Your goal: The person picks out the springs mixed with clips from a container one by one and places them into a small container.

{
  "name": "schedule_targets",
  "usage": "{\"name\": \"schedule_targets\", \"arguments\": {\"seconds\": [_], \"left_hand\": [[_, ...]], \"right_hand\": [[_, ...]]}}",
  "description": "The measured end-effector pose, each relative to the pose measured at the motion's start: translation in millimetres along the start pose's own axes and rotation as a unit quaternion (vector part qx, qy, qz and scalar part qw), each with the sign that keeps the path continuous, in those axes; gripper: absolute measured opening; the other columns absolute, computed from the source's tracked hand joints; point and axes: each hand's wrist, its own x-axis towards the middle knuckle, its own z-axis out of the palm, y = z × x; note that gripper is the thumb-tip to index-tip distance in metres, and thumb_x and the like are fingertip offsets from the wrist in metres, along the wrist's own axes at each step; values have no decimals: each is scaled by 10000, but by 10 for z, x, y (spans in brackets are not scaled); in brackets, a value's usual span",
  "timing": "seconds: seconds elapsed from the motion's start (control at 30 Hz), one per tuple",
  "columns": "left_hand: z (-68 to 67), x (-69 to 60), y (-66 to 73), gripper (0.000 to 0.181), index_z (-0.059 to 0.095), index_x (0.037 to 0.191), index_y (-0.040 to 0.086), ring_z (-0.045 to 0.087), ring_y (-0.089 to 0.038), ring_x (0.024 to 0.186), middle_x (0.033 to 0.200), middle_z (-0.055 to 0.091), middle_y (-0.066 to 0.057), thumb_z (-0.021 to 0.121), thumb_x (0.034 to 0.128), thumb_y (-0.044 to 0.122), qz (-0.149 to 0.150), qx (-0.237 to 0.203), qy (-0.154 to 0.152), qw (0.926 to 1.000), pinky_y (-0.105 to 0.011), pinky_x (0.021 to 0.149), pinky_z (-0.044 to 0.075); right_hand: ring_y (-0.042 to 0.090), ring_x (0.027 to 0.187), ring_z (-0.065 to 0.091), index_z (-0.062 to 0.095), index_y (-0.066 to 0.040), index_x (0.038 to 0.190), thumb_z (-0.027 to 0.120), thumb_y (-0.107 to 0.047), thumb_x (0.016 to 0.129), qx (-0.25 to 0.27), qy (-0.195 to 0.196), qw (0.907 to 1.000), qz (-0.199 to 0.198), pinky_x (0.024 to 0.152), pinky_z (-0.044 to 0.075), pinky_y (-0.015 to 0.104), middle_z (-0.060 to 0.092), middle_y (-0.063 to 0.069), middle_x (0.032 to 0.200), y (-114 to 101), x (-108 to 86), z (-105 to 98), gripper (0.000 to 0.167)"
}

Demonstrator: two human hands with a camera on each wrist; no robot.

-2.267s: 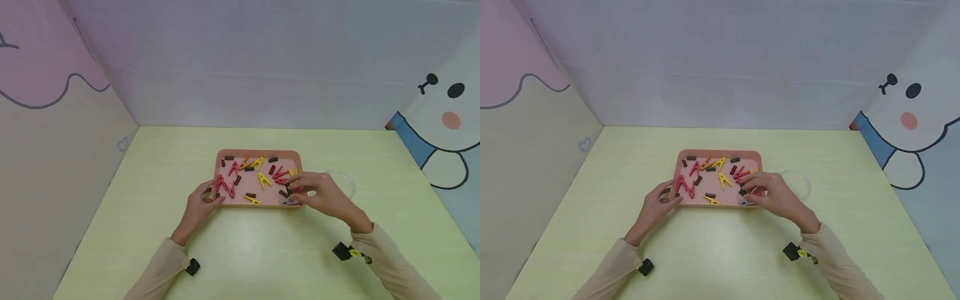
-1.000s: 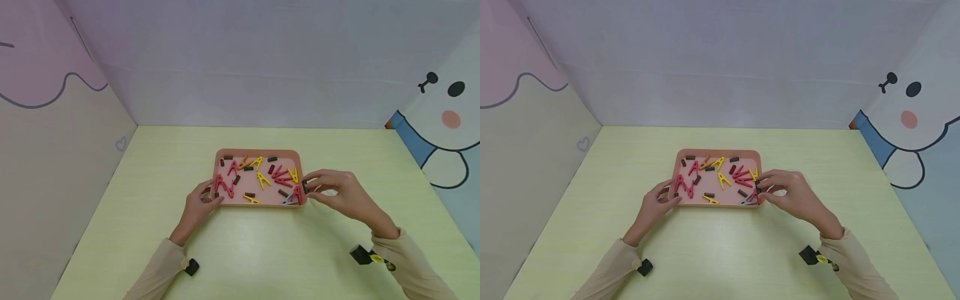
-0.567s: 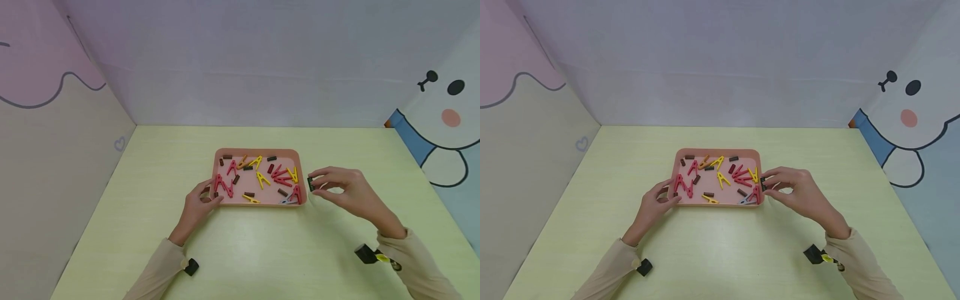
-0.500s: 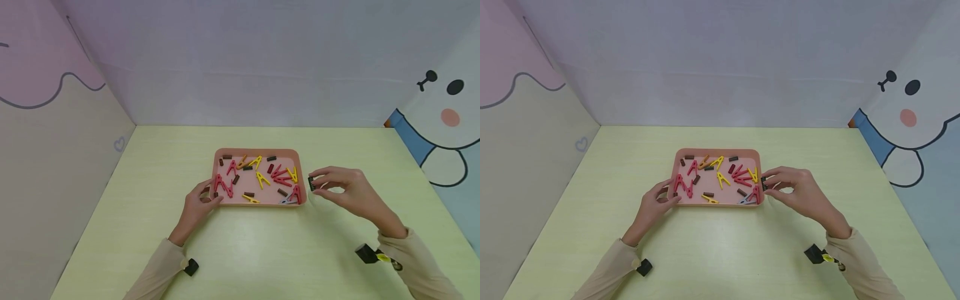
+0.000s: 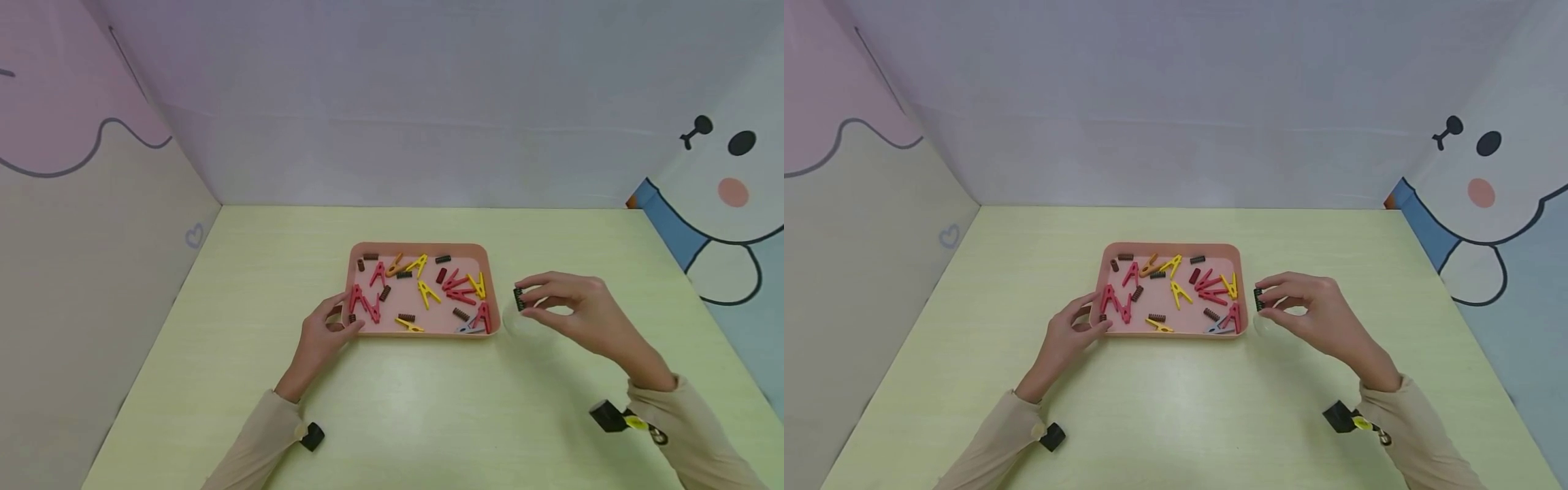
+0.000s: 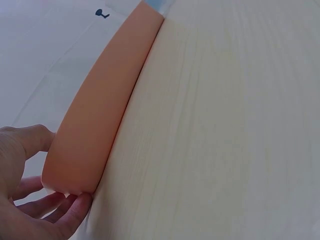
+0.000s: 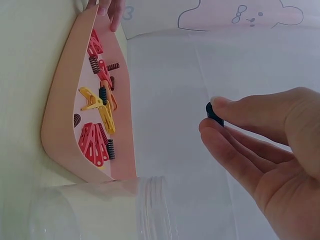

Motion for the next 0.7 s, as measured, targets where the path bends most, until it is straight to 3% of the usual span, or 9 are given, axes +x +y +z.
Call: {"name": "schedule_targets", "arguments": {"seconds": [0.27,0.7], "left_hand": [[6,-5,-2,646,488,1382,147,585,-242,1032,1313,520,-74,764,809,257,16,0,20,10000,-302,760,556],[13,-1,-11,650,493,1378,153,586,-234,1028,1315,520,-74,770,800,261,35,-24,23,10000,-304,767,554]], "right_hand": [[44,763,654,723,-108,933,771,-4,751,-235,65,9997,75,709,512,125,667,30,1067,50,-34,-26,215],[49,773,654,723,-98,929,767,5,753,-72,178,9995,231,697,501,103,663,56,1068,159,-64,-42,209]]}}
